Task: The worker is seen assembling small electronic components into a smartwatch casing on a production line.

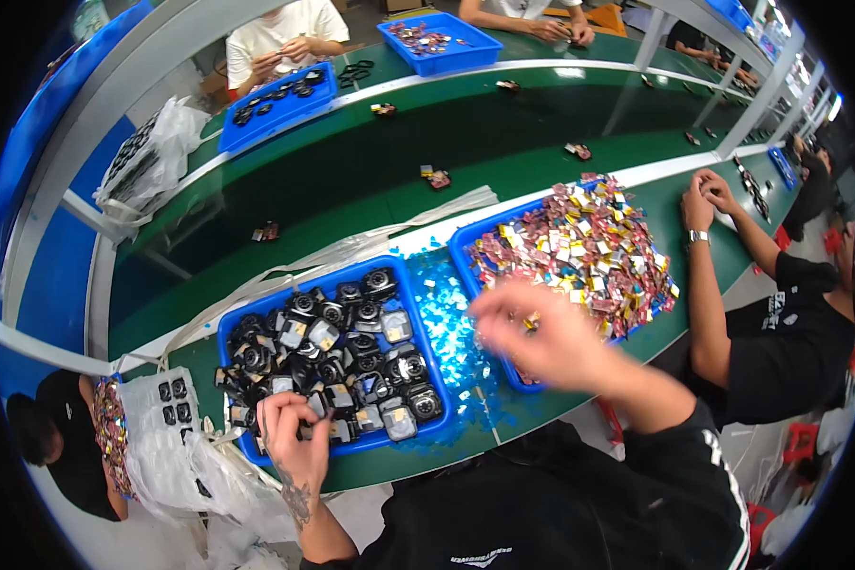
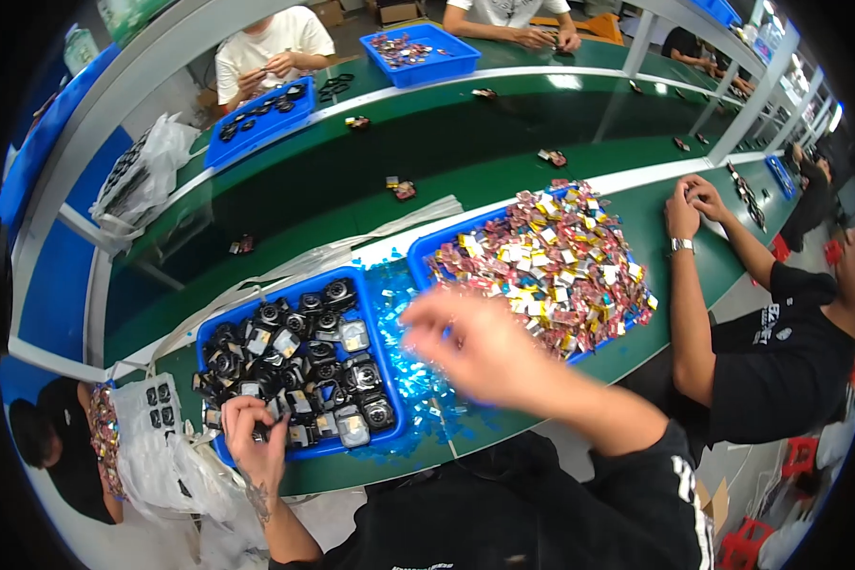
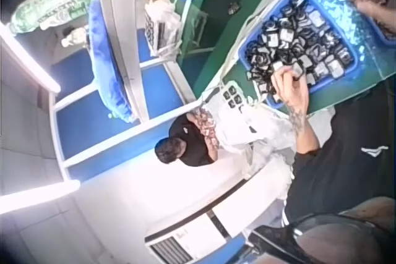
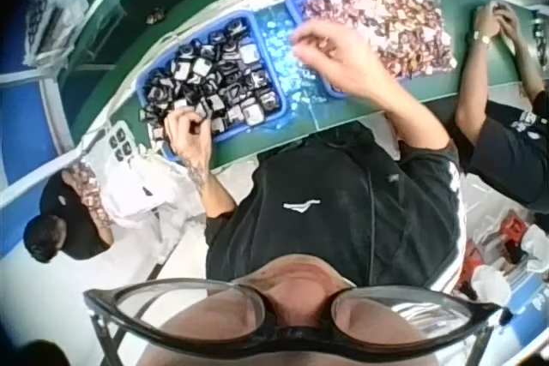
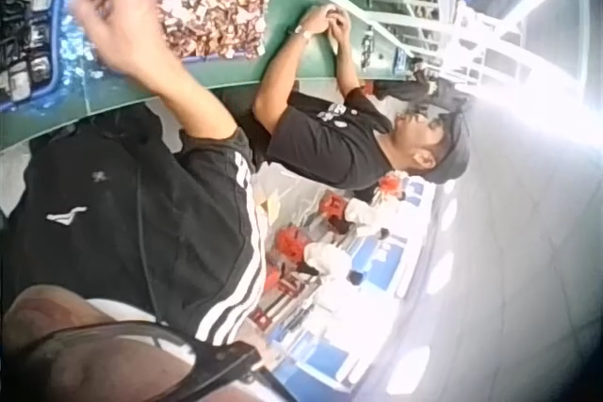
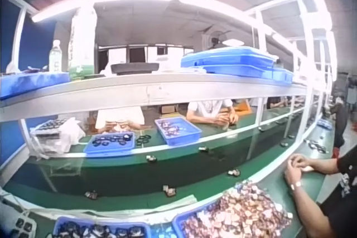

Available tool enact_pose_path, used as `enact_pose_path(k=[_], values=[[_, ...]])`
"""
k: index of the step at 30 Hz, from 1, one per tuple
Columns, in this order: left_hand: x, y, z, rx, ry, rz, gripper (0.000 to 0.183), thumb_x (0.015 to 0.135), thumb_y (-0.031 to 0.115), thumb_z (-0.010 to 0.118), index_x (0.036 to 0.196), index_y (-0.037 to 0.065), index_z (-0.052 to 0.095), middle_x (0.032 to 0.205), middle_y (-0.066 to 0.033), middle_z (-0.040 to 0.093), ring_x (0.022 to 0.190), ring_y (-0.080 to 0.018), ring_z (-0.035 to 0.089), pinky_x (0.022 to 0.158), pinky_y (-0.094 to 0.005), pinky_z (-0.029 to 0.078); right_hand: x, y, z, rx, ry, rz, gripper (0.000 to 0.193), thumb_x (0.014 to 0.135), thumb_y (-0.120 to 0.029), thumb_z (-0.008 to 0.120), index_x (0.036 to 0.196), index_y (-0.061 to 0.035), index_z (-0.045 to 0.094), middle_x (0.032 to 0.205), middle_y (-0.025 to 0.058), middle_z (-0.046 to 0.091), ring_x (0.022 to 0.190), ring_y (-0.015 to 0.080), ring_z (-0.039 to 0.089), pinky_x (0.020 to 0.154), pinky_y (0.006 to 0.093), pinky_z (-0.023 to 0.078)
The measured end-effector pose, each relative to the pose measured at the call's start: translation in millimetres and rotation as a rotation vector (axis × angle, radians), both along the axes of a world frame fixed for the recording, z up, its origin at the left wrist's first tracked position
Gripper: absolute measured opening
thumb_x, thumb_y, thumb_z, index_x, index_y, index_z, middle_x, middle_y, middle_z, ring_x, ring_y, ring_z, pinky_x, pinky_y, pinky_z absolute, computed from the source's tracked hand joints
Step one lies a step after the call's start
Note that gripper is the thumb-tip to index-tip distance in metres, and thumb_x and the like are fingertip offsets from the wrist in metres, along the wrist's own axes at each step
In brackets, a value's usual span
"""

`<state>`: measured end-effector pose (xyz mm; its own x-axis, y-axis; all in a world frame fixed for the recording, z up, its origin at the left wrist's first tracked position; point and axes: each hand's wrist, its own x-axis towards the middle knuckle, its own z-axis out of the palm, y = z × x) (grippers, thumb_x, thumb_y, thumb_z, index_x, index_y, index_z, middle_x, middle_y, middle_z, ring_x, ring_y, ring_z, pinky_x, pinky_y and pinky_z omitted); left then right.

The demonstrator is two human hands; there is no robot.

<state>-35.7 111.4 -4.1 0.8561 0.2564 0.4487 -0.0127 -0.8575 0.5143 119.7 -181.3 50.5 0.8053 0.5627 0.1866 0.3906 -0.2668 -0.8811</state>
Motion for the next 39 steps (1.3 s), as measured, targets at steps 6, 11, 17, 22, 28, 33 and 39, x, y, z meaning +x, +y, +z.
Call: enact_pose_path(k=[6, 11, 17, 22, 28, 33, 39], values=[[36, -77, 12, -0.259, -0.058, -0.541, 0.023, 0.063, -0.012, 0.067, 0.080, 0.004, 0.067, 0.107, -0.0145, 0.062, 0.087, -0.0252, 0.063, 0.075, -0.0333, 0.053, -68, 18, -45, 0.330, 0.653, 0.164, 0.022, 0.094, -0.009, 0.062, 0.113, 0.0017, 0.058, 0.092, 0.0036, 0.064, 0.084, 0.0074, 0.061, 0.068, 0.0249, 0.053], [33, -118, -4, -1.388, 0.084, -0.471, 0.045, 0.088, -0.010, 0.049, 0.132, -0.005, 0.044, 0.119, -0.0176, 0.059, 0.111, -0.0240, 0.060, 0.092, -0.0345, 0.049, -74, 18, -56, 0.496, 0.716, -0.080, 0.019, 0.091, -0.005, 0.066, 0.106, 0.0034, 0.059, 0.085, 0.0047, 0.065, 0.073, 0.0074, 0.062, 0.063, 0.0230, 0.053], [41, -132, -20, -1.485, 0.221, -0.359, 0.025, 0.097, 0.006, 0.053, 0.119, -0.006, 0.053, 0.104, -0.0192, 0.068, 0.092, -0.0225, 0.069, 0.079, -0.0302, 0.059, -47, -12, -44, 0.048, 0.352, -0.067, 0.009, 0.085, -0.003, 0.071, 0.092, 0.0004, 0.066, 0.080, 0.0043, 0.068, 0.073, 0.0093, 0.065, 0.063, 0.0239, 0.051], [51, -125, -9, -1.632, 0.156, -0.271, 0.015, 0.097, 0.004, 0.052, 0.109, -0.005, 0.055, 0.107, -0.0214, 0.066, 0.087, -0.0271, 0.071, 0.073, -0.0292, 0.061, 38, -69, -21, -0.617, -0.387, -0.274, 0.016, 0.076, -0.013, 0.075, 0.089, -0.0065, 0.067, 0.087, 0.0126, 0.064, 0.088, 0.0323, 0.063, 0.076, 0.0434, 0.050], [51, -128, 0, -1.648, 0.206, -0.329, 0.029, 0.096, 0.004, 0.052, 0.124, -0.001, 0.049, 0.115, -0.0197, 0.063, 0.094, -0.0269, 0.069, 0.079, -0.0327, 0.059, 63, -74, -26, -0.696, -0.355, -0.098, 0.015, 0.077, -0.009, 0.072, 0.090, -0.0019, 0.068, 0.080, 0.0141, 0.065, 0.074, 0.0305, 0.064, 0.070, 0.0401, 0.050], [50, -117, -11, -1.389, 0.186, -0.415, 0.025, 0.096, 0.005, 0.053, 0.120, 0.000, 0.056, 0.115, -0.0139, 0.060, 0.094, -0.0189, 0.064, 0.080, -0.0319, 0.055, 61, -81, -12, -0.538, -0.282, -0.292, 0.016, 0.087, -0.013, 0.064, 0.088, 0.0025, 0.068, 0.079, 0.0182, 0.066, 0.072, 0.0332, 0.065, 0.067, 0.0395, 0.051], [73, -119, 19, -0.735, 0.092, -0.474, 0.035, 0.078, 0.011, 0.078, 0.112, 0.007, 0.069, 0.109, -0.0105, 0.055, 0.099, -0.0193, 0.059, 0.083, -0.0310, 0.050, 6, -61, 5, 0.006, 0.083, -0.286, 0.008, 0.087, -0.001, 0.067, 0.094, 0.0019, 0.066, 0.085, 0.0021, 0.067, 0.074, 0.0056, 0.060, 0.066, 0.0214, 0.048]])
